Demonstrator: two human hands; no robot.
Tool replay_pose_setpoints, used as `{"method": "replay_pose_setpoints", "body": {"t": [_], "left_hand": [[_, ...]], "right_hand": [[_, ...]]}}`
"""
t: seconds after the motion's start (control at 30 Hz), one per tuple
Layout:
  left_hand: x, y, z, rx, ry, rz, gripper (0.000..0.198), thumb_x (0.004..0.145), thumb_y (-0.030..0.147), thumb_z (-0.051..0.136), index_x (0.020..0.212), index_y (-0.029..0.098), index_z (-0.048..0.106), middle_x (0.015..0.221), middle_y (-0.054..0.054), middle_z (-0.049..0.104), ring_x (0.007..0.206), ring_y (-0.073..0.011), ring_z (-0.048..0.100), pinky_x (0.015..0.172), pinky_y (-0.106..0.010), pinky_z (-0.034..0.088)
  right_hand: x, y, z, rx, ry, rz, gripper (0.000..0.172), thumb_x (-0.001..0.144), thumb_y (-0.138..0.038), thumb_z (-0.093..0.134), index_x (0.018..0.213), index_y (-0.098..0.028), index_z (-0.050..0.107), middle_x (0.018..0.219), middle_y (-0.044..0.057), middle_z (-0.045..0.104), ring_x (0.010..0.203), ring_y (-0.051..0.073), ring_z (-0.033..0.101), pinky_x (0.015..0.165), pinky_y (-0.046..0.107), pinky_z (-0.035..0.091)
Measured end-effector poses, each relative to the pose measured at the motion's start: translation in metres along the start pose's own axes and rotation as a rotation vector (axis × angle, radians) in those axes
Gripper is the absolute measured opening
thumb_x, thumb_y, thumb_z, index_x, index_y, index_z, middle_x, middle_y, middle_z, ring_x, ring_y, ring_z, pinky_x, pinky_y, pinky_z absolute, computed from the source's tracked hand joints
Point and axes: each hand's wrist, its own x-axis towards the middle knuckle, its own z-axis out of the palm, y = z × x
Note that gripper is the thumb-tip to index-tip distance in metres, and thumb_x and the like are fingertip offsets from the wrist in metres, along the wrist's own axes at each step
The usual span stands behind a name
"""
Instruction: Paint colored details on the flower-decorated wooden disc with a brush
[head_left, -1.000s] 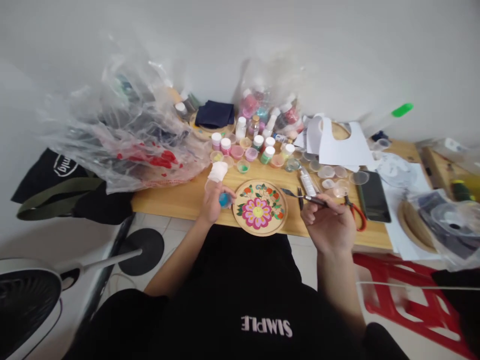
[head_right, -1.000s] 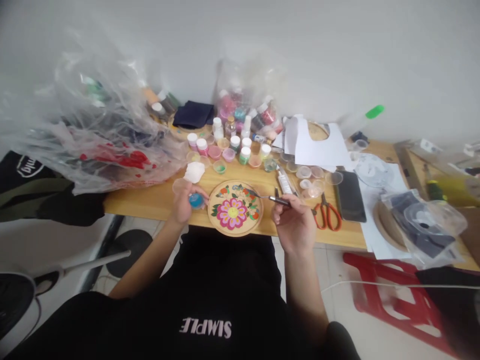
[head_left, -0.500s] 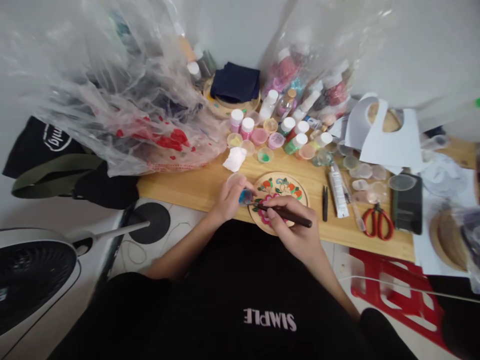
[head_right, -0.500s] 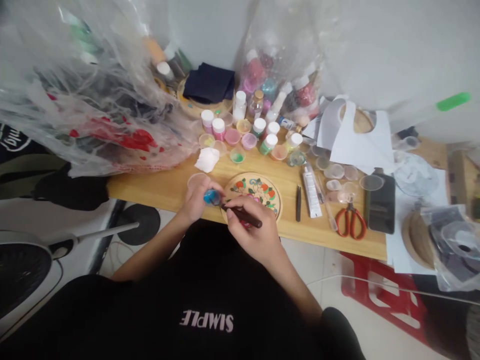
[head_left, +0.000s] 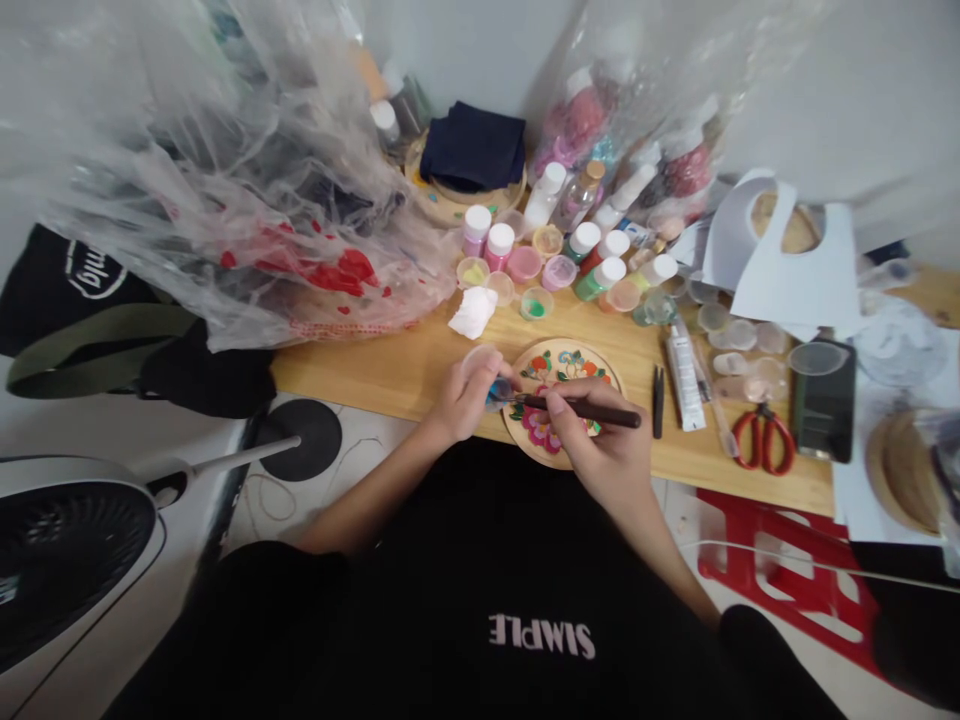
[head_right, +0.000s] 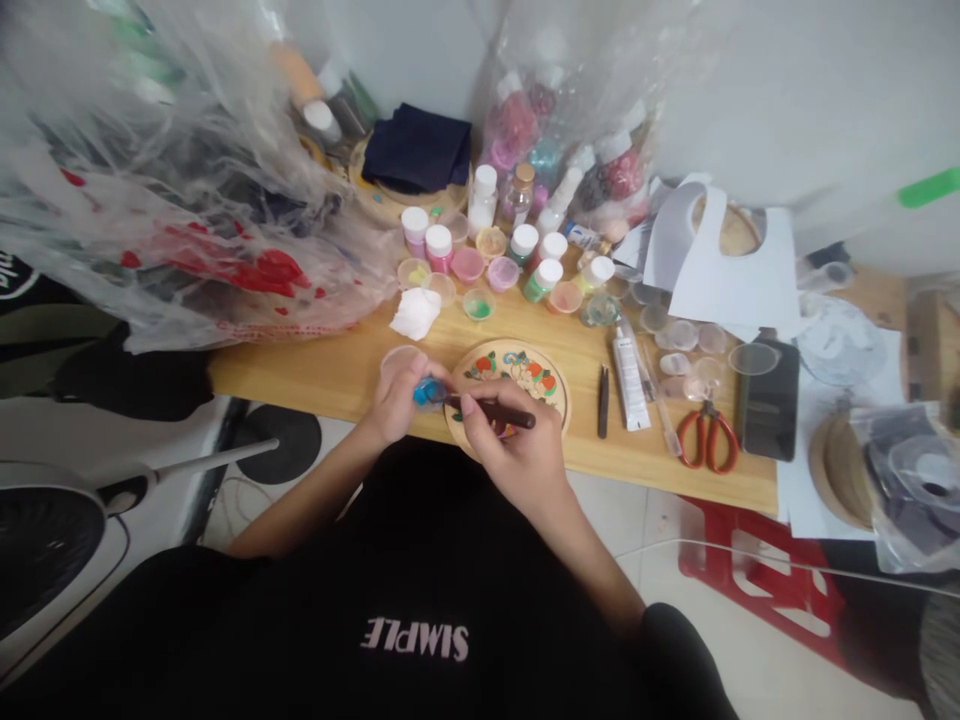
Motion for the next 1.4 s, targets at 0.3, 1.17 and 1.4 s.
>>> {"method": "replay_pose_setpoints", "body": {"t": [0.3,1.17,1.4], "left_hand": [[0.001,0.005,0.002,0.062,0.019,0.017,0.076,0.098,0.078,0.037,0.066,0.019,0.073,0.062,-0.004,0.071,0.058,-0.015,0.064,0.06,-0.029,0.052],[0.05,0.091,0.022,-0.308,-0.236,-0.184,0.059,0.096,0.066,0.053,0.062,0.019,0.063,0.058,-0.005,0.069,0.046,-0.0142,0.06,0.045,-0.027,0.046],[0.053,0.085,0.024,-0.305,-0.156,-0.232,0.065,0.096,0.068,0.049,0.06,0.018,0.066,0.05,-0.004,0.062,0.04,-0.0121,0.053,0.043,-0.026,0.042]], "right_hand": [[0.001,-0.001,-0.009,-0.056,-0.15,-0.123,0.012,0.081,-0.013,0.067,0.086,-0.022,0.072,0.079,-0.001,0.078,0.057,0.009,0.067,0.052,0.02,0.053],[0.073,-0.019,-0.043,0.497,0.262,0.12,0.029,0.074,-0.04,0.077,0.06,-0.021,0.06,0.037,-0.007,0.044,0.028,0.007,0.039,0.029,0.02,0.027],[0.061,-0.004,-0.045,0.589,0.27,0.04,0.028,0.08,-0.039,0.077,0.066,-0.022,0.06,0.046,-0.007,0.053,0.034,0.007,0.044,0.034,0.02,0.034]]}}
